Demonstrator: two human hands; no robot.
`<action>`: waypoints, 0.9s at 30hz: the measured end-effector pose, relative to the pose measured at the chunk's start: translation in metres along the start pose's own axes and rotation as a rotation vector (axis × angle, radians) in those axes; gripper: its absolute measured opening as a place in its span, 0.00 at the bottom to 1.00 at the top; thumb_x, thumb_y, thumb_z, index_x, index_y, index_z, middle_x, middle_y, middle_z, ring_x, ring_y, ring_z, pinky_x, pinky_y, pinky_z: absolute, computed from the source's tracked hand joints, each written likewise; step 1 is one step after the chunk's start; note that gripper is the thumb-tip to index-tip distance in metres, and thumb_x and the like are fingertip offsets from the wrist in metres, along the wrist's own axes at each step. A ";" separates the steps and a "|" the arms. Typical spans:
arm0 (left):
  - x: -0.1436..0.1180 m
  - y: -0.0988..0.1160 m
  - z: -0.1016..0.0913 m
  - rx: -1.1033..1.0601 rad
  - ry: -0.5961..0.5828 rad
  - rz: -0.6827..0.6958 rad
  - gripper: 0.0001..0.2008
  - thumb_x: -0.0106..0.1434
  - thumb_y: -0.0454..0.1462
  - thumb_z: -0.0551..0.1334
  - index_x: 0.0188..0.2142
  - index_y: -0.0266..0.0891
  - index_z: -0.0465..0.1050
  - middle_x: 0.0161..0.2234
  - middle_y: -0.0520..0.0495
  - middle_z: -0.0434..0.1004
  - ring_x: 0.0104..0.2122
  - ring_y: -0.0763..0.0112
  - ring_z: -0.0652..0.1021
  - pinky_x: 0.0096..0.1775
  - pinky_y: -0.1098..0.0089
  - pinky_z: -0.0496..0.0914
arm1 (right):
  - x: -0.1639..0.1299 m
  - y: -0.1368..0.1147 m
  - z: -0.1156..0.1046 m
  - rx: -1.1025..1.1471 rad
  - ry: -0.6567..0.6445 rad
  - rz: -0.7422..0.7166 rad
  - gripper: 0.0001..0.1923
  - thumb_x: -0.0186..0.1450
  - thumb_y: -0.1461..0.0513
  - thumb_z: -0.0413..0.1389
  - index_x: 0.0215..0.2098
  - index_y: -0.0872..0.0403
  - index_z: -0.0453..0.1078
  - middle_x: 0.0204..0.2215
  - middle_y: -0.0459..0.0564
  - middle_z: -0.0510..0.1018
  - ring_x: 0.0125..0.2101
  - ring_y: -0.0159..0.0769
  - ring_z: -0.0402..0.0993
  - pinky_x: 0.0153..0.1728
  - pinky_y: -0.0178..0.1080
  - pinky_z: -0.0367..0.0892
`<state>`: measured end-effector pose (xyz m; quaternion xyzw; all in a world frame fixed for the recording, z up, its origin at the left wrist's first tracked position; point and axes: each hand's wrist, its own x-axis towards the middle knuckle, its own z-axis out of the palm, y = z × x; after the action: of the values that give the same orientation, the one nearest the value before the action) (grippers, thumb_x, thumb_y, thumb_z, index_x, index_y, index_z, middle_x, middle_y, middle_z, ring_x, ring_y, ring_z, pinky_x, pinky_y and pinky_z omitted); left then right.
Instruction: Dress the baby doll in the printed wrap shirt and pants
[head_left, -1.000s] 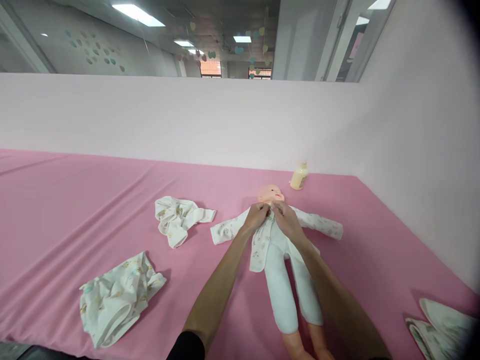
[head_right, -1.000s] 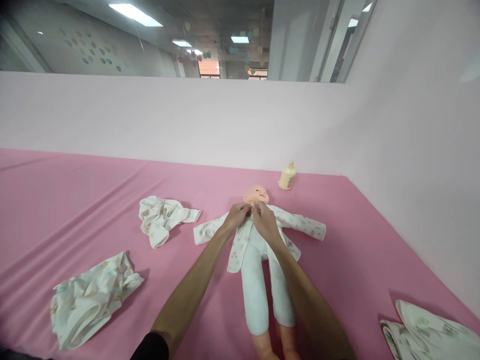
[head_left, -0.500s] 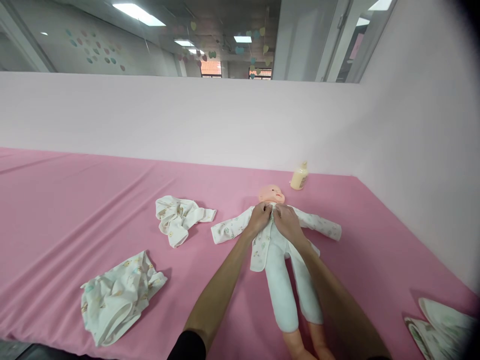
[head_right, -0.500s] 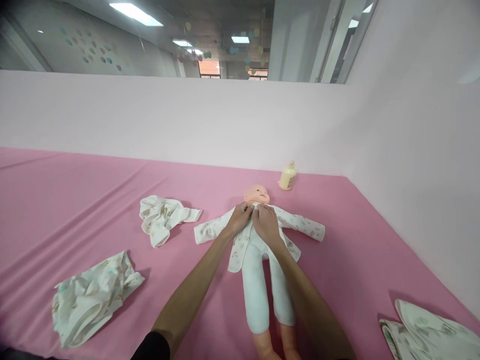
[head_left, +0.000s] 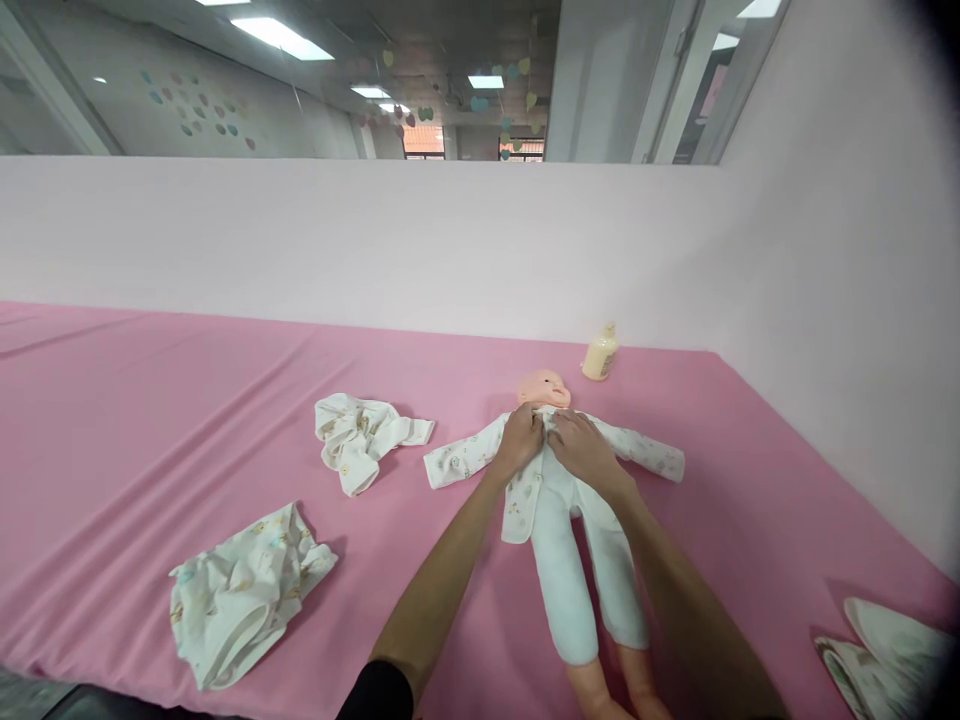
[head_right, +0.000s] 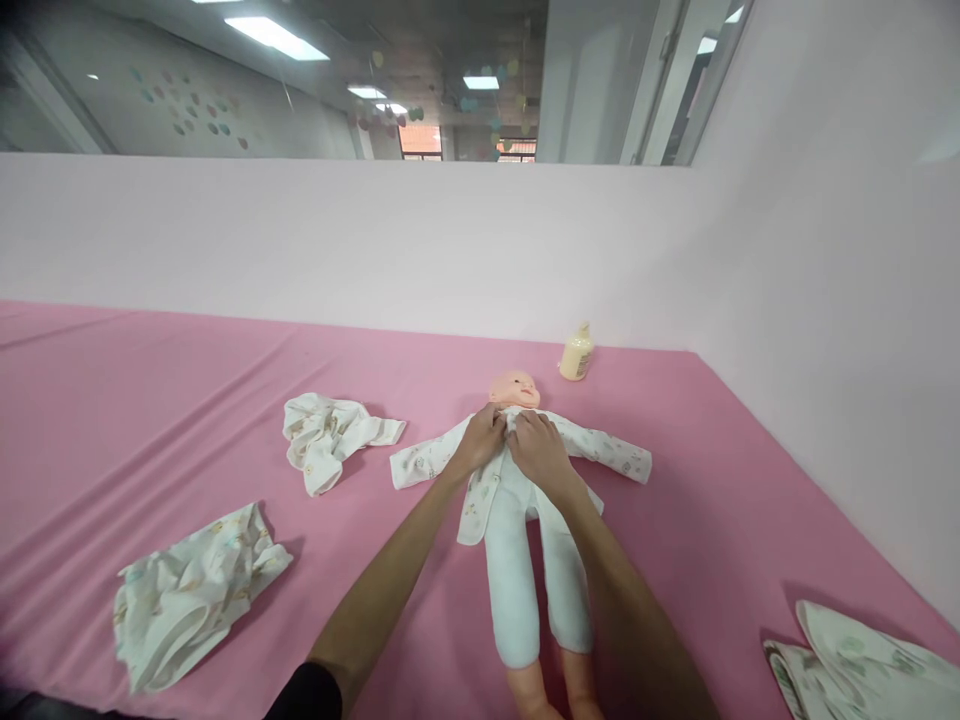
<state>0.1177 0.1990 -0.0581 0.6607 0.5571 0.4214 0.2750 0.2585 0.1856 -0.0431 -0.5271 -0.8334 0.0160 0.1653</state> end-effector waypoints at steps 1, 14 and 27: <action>-0.001 0.002 -0.005 0.017 -0.018 -0.015 0.11 0.65 0.32 0.50 0.41 0.38 0.69 0.36 0.46 0.76 0.35 0.67 0.74 0.37 0.68 0.65 | -0.001 0.002 -0.005 0.015 -0.032 0.005 0.10 0.68 0.63 0.47 0.42 0.56 0.69 0.46 0.58 0.74 0.49 0.44 0.68 0.50 0.43 0.60; -0.036 0.046 -0.027 0.564 -0.245 0.033 0.12 0.56 0.29 0.58 0.23 0.42 0.55 0.26 0.46 0.69 0.28 0.62 0.71 0.30 0.67 0.57 | -0.016 0.005 -0.044 -0.106 -0.207 0.201 0.06 0.64 0.68 0.46 0.32 0.54 0.64 0.35 0.55 0.74 0.34 0.41 0.70 0.28 0.38 0.51; -0.011 0.024 -0.025 0.000 0.050 -0.222 0.03 0.63 0.36 0.53 0.34 0.41 0.64 0.32 0.49 0.73 0.32 0.68 0.72 0.31 0.71 0.62 | -0.013 0.023 -0.051 0.064 -0.143 0.250 0.09 0.63 0.67 0.44 0.26 0.52 0.51 0.25 0.46 0.67 0.24 0.32 0.55 0.26 0.37 0.46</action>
<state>0.1081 0.1806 -0.0285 0.5840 0.6336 0.4047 0.3060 0.2984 0.1769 -0.0029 -0.6188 -0.7700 0.1006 0.1190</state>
